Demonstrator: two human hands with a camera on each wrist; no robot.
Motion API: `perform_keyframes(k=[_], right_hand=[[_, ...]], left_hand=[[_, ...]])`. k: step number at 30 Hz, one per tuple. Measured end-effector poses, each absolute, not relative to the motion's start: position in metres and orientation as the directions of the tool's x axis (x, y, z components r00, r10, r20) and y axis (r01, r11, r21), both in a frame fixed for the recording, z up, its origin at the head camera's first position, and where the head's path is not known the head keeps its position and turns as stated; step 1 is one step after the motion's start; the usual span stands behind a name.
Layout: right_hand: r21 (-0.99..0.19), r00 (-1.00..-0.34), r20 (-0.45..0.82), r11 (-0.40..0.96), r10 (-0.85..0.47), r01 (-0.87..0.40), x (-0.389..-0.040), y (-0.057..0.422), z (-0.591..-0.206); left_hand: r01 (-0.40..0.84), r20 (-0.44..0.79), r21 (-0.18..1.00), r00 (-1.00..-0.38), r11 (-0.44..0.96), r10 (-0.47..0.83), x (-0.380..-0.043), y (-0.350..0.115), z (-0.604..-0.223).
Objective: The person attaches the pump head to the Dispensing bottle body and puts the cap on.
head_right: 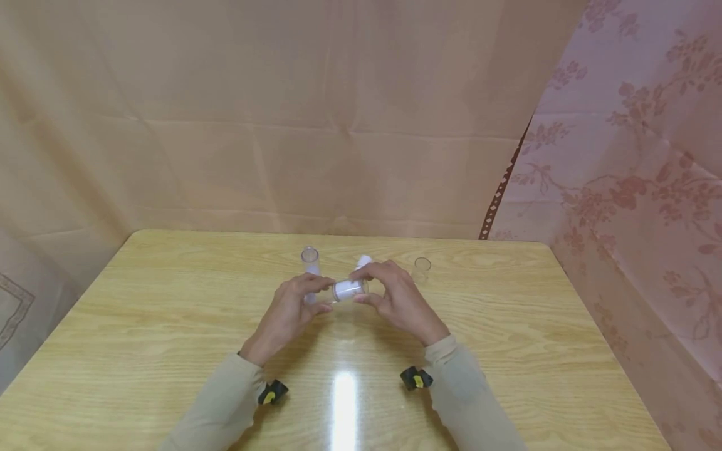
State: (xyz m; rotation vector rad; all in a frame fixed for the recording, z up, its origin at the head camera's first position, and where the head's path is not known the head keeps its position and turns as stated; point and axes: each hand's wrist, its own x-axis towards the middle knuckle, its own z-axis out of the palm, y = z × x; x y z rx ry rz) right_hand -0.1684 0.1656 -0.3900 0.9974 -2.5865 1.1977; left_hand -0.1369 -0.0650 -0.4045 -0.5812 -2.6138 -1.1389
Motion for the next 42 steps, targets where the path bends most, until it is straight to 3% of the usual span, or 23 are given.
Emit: perform_keyframes(k=[25, 42], right_hand=[[-0.629, -0.778, 0.349, 0.485, -0.522, -0.608, -0.1677, 0.1668, -0.3874], [-0.635, -0.79, 0.312, 0.503, -0.528, -0.586, -0.17, 0.1714, -0.3832]], left_hand=[[0.453, 0.375, 0.672, -0.89, 0.586, 0.258, -0.1386, -0.0663, -0.4035], [0.373, 0.293, 0.714, -0.928, 0.592, 0.231, -0.1405, -0.0707, -0.4018]])
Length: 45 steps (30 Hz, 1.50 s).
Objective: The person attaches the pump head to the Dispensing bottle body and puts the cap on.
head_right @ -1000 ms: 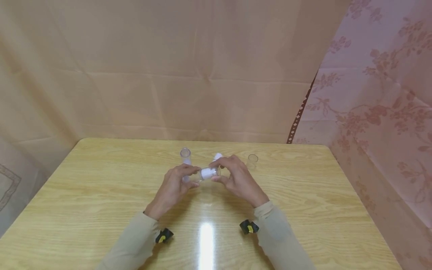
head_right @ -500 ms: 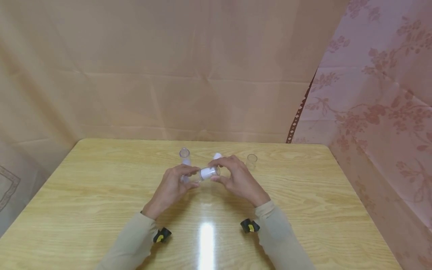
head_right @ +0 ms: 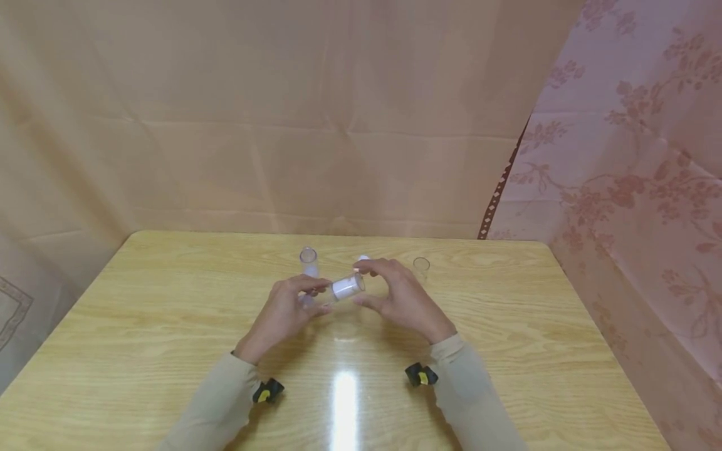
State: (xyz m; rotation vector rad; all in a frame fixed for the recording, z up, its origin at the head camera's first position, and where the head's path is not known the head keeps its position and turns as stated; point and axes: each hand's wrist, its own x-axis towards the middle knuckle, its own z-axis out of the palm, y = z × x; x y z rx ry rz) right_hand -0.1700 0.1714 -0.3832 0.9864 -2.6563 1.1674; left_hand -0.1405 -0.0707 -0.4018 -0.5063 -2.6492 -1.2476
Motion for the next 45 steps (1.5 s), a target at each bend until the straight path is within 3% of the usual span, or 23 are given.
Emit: perform_keyframes(k=[37, 45], right_hand=[[-0.622, -0.809, 0.237, 0.555, -0.538, -0.552, -0.171, 0.178, -0.382], [-0.641, -0.812, 0.194, 0.556, -0.55, -0.53, -0.17, 0.176, -0.384]], left_hand=[[0.141, 0.158, 0.891, -0.987, 0.431, -0.004, -0.153, -0.097, -0.401], [0.085, 0.129, 0.931, -0.986, 0.355, -0.104, -0.163, -0.113, -0.405]])
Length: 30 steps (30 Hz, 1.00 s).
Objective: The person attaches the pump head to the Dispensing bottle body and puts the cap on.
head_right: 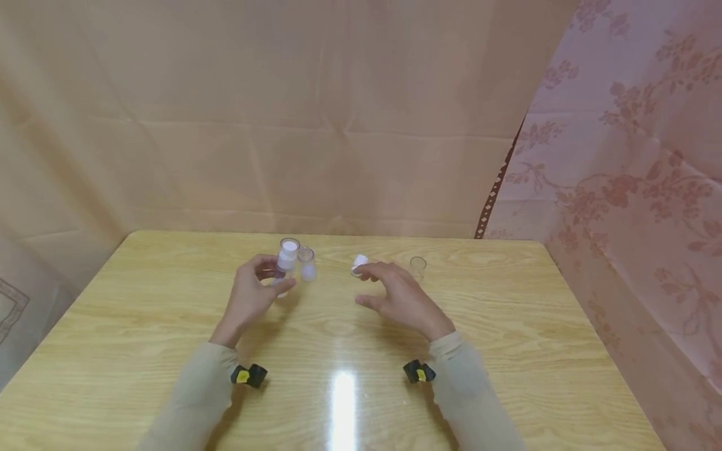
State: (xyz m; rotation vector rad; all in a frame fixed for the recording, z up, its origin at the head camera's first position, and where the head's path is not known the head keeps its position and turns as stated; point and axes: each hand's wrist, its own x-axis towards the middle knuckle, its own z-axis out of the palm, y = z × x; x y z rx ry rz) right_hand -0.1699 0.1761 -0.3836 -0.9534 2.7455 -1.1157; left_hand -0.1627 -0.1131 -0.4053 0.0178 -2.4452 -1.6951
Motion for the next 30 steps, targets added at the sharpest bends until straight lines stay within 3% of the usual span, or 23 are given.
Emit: perform_keyframes(k=[11, 30], right_hand=[[-0.634, -0.8, 0.197, 0.549, -0.566, -0.545, -0.17, 0.175, -0.382], [-0.63, -0.8, 0.182, 0.556, -0.572, -0.542, -0.169, 0.175, -0.384]], left_hand=[[-0.013, 0.044, 0.968, -0.974, 0.249, -0.224, -0.188, -0.129, -0.411], [-0.082, -0.011, 0.966, -0.96, 0.245, -0.278, -0.223, -0.139, -0.416]])
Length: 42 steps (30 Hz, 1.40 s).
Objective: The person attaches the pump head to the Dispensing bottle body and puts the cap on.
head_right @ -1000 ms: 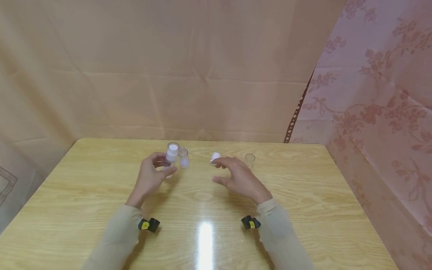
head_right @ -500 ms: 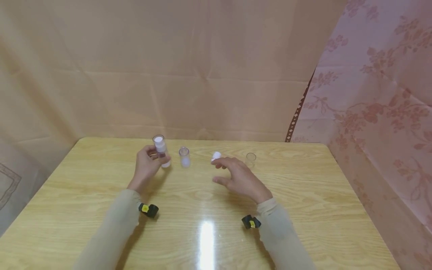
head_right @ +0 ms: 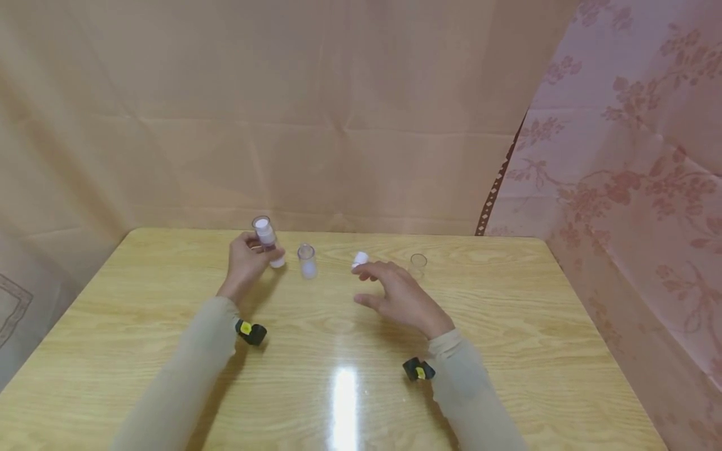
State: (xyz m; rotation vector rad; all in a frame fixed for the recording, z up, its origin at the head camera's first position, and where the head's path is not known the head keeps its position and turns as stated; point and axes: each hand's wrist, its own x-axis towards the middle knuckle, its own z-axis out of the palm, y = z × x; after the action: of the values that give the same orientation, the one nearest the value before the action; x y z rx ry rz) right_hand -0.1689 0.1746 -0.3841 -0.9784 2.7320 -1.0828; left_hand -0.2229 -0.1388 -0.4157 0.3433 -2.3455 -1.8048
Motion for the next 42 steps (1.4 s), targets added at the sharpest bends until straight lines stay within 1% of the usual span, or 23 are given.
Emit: perform_keyframes(k=[8, 32, 37, 42], right_hand=[[-0.628, -0.798, 0.181, 0.557, -0.574, -0.543, -0.169, 0.174, -0.385], [-0.633, -0.795, 0.151, 0.56, -0.587, -0.534, -0.171, 0.174, -0.384], [-0.638, -0.796, 0.147, 0.558, -0.588, -0.53, -0.171, 0.174, -0.385], [-0.638, -0.796, 0.139, 0.561, -0.589, -0.527, -0.17, 0.174, -0.386]], left_hand=[[-0.127, -0.053, 0.96, -0.958, 0.248, -0.283, -0.227, -0.138, -0.424], [-0.101, 0.006, 0.932, -0.956, 0.348, -0.293, -0.23, -0.135, -0.429], [-0.107, -0.005, 0.935, -0.958, 0.339, -0.288, -0.229, -0.136, -0.428], [-0.112, -0.032, 0.947, -0.966, 0.3, -0.258, -0.228, -0.139, -0.43]])
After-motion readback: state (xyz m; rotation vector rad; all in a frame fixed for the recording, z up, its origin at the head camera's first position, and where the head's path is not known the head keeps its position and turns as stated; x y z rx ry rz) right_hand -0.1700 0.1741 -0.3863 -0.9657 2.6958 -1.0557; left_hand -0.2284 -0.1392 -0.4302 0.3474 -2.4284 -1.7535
